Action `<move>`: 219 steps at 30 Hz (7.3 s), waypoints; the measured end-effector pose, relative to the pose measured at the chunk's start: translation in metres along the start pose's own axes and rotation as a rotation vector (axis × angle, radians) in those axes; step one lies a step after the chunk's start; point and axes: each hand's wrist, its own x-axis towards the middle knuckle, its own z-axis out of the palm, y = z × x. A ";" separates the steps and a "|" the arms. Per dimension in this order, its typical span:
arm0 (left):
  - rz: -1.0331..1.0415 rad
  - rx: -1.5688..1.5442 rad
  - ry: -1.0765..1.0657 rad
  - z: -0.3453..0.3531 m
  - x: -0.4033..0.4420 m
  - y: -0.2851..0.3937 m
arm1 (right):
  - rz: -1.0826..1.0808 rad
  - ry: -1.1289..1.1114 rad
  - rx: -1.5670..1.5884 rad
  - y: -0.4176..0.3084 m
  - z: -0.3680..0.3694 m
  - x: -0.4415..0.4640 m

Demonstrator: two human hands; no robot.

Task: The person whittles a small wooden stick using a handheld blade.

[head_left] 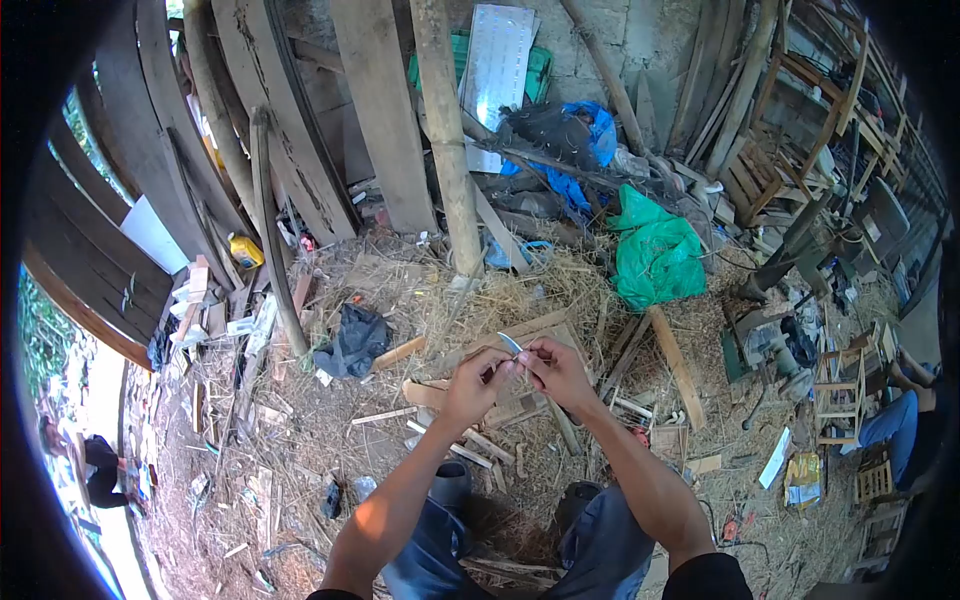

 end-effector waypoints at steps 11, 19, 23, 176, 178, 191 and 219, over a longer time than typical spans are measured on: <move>-0.035 -0.040 -0.016 -0.008 -0.004 -0.006 | 0.041 -0.083 -0.047 -0.003 0.004 0.000; -0.113 0.056 -0.111 -0.008 -0.001 0.026 | 0.106 -0.052 0.175 -0.016 -0.003 -0.011; -0.052 0.117 -0.080 0.000 -0.001 0.023 | 0.127 -0.019 0.170 -0.022 -0.007 -0.018; -0.172 -0.105 -0.043 -0.022 -0.042 0.148 | 0.197 0.011 0.137 -0.144 -0.002 -0.089; -0.161 -0.104 -0.053 -0.023 -0.046 0.153 | 0.185 0.013 0.097 -0.152 0.002 -0.094; -0.292 -0.123 0.114 -0.086 -0.067 0.164 | -0.039 0.264 -0.011 -0.186 -0.046 -0.117; 0.165 0.082 0.153 -0.044 -0.070 0.184 | 0.028 0.189 0.180 -0.179 0.047 -0.110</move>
